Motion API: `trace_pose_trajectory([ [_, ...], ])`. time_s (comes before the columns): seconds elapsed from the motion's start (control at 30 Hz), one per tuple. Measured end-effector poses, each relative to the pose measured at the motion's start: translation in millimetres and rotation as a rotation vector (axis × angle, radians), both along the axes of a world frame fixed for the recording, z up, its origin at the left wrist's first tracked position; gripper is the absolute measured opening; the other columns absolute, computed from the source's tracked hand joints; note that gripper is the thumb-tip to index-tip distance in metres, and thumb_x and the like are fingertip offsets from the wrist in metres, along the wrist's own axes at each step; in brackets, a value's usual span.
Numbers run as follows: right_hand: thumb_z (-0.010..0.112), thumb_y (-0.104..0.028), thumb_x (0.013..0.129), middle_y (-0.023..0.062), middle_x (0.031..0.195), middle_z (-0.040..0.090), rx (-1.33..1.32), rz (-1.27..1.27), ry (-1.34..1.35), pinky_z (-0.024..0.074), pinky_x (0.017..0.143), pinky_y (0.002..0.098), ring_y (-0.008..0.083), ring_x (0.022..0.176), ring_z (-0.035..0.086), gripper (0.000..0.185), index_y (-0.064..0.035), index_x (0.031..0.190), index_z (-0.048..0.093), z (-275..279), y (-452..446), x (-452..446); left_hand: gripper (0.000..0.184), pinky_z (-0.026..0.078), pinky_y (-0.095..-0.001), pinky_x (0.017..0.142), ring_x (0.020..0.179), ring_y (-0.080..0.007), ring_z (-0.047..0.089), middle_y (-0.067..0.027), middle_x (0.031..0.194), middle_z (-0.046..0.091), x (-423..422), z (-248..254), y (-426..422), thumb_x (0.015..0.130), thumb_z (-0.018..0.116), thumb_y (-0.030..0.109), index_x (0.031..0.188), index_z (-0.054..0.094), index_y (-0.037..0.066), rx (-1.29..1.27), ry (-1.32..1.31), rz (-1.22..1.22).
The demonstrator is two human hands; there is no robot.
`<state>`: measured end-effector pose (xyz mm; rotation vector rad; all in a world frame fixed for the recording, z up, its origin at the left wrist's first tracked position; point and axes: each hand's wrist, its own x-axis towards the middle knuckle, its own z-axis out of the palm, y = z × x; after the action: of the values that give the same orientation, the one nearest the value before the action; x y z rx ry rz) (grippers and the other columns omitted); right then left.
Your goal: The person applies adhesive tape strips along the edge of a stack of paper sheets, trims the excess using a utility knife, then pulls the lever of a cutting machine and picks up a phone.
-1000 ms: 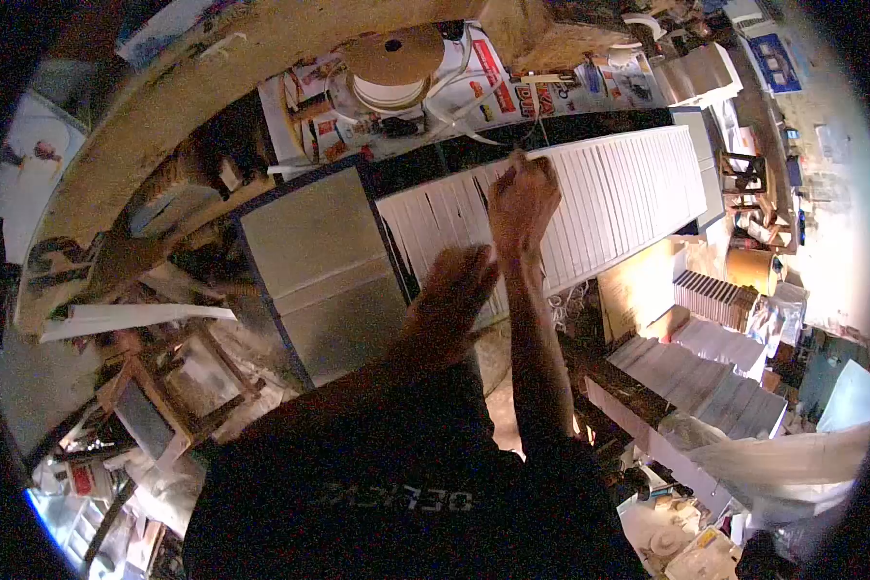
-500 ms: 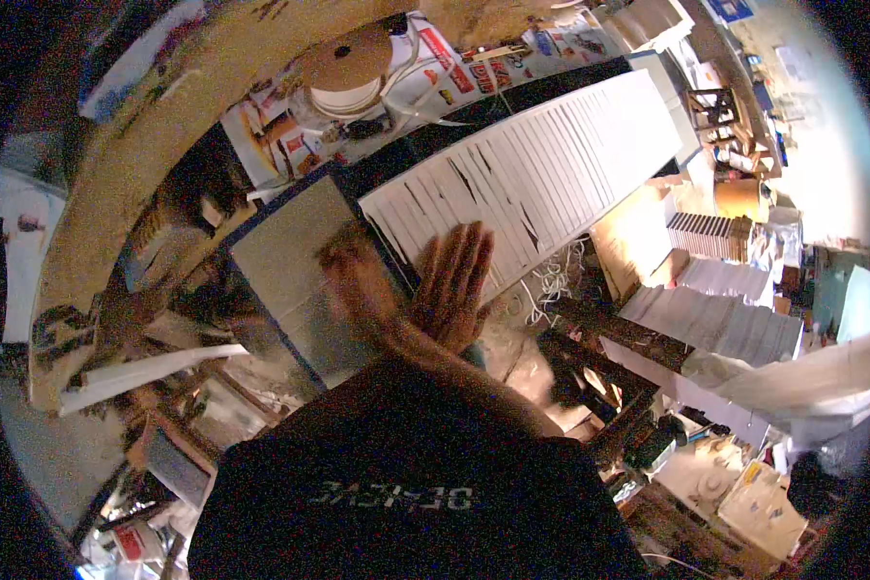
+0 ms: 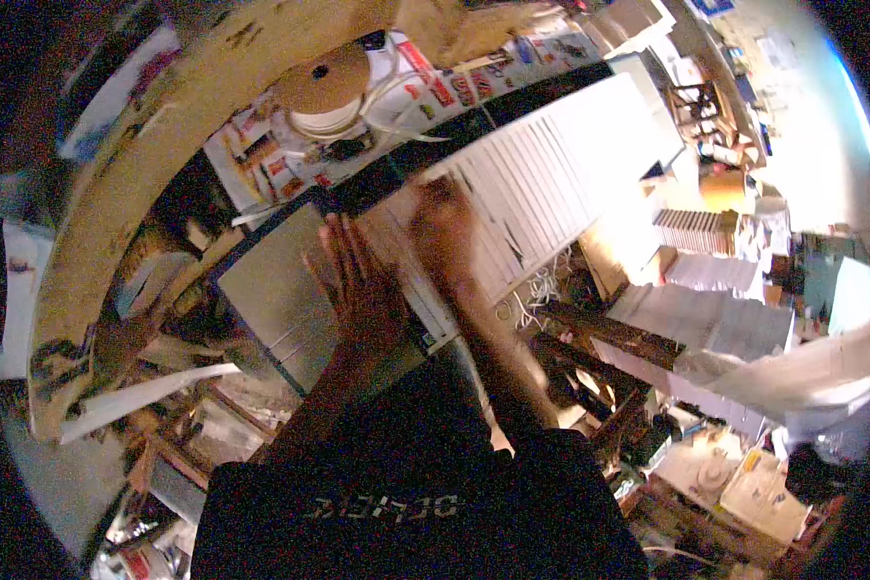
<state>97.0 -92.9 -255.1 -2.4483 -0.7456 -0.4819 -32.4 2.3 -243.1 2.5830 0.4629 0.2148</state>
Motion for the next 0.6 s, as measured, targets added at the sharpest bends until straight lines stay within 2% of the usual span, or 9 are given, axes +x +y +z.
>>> trace_pose_trajectory([
  [0.03,0.061,0.007,0.073,0.0185,0.094,0.065,0.056,0.166,0.138,0.0511,0.079,0.0423,0.0359,0.09,0.063,0.031,-0.0004,0.101,0.071,24,13,-22,0.075,-0.006,-0.0665,0.114,0.151,-0.0407,0.005,-0.0305,0.16,0.01,-4,-4,-4,0.096,0.048,0.027,0.151,0.016,-0.012,-0.007,0.002,-0.027],
  [0.1,0.063,0.01,0.072,0.0167,0.091,0.064,0.203,0.188,0.309,0.0505,0.077,0.0392,0.0323,0.087,0.062,0.042,-0.0044,0.111,0.073,43,26,-36,0.071,-0.005,-0.0653,0.115,0.151,-0.0395,0.007,-0.0287,0.16,0.013,5,-13,-8,0.097,0.043,0.028,0.152,0.018,-0.01,0.091,0.052,0.013],
  [0.23,0.064,0.012,0.071,0.0146,0.086,0.062,0.178,0.229,0.244,0.0494,0.074,0.0364,0.03,0.083,0.06,0.05,-0.0083,0.117,0.072,27,19,-14,0.068,-0.002,-0.0632,0.116,0.152,-0.0368,0.011,-0.0248,0.161,0.016,9,-4,-7,0.098,0.04,0.028,0.152,0.021,-0.007,-0.059,-0.073,-0.077],
  [0.3,0.063,0.012,0.07,0.0135,0.084,0.058,0.155,0.318,0.284,0.0493,0.074,0.0368,0.0295,0.081,0.058,0.055,-0.0101,0.12,0.071,22,11,-11,0.065,0.002,-0.0613,0.116,0.151,-0.0341,0.016,-0.0205,0.162,0.02,8,-9,-12,0.098,0.041,0.027,0.153,0.024,-0.005,0.074,0.092,-0.003],
  [0.33,0.062,0.013,0.069,0.0128,0.084,0.057,0.101,0.297,0.318,0.0491,0.073,0.0371,0.0291,0.082,0.058,0.059,-0.0121,0.122,0.07,23,7,-10,0.065,0.002,-0.0613,0.116,0.151,-0.0341,0.016,-0.0205,0.162,0.02,6,-7,-12,0.098,0.041,0.027,0.153,0.024,-0.005,0.067,0.09,-0.012],
  [0.43,0.061,0.013,0.069,0.0127,0.087,0.058,0.09,0.178,0.29,0.0488,0.071,0.0374,0.0281,0.083,0.058,0.06,-0.014,0.121,0.071,22,-8,24,0.065,0.004,-0.0599,0.117,0.15,-0.0334,0.02,-0.0185,0.162,0.022,7,10,-5,0.098,0.042,0.025,0.153,0.024,-0.004,-0.005,0.012,-0.03],
  [0.47,0.063,0.003,0.08,0.0195,0.095,0.058,0.095,0.199,0.225,0.0472,0.079,0.0449,0.0371,0.086,0.054,0.047,-0.0085,0.125,0.066,26,-18,48,0.062,0.007,-0.0591,0.118,0.15,-0.0351,0.021,-0.0187,0.161,0.022,8,8,-7,0.101,0.036,0.031,0.153,0.024,-0.001,0.029,0.05,-0.006],
  [0.5,0.061,0.016,0.072,0.0112,0.08,0.058,0.123,0.103,0.127,0.0493,0.066,0.0361,0.0256,0.076,0.059,0.054,-0.0146,0.115,0.074,19,-31,71,0.061,0.011,-0.0584,0.118,0.149,-0.0369,0.021,-0.0188,0.161,0.022,8,8,-9,0.105,0.03,0.037,0.154,0.024,0.003,0.064,0.092,0.013],
  [0.6,0.062,0.015,0.075,0.0104,0.076,0.059,0.056,0.01,0.079,0.0489,0.064,0.0347,0.0244,0.071,0.058,0.05,-0.0141,0.112,0.075,22,-69,128,0.062,0.009,-0.0572,0.119,0.149,-0.038,0.02,-0.0203,0.161,0.022,12,8,-8,0.105,0.023,0.038,0.154,0.022,0.0,0.048,0.125,-0.004],
])
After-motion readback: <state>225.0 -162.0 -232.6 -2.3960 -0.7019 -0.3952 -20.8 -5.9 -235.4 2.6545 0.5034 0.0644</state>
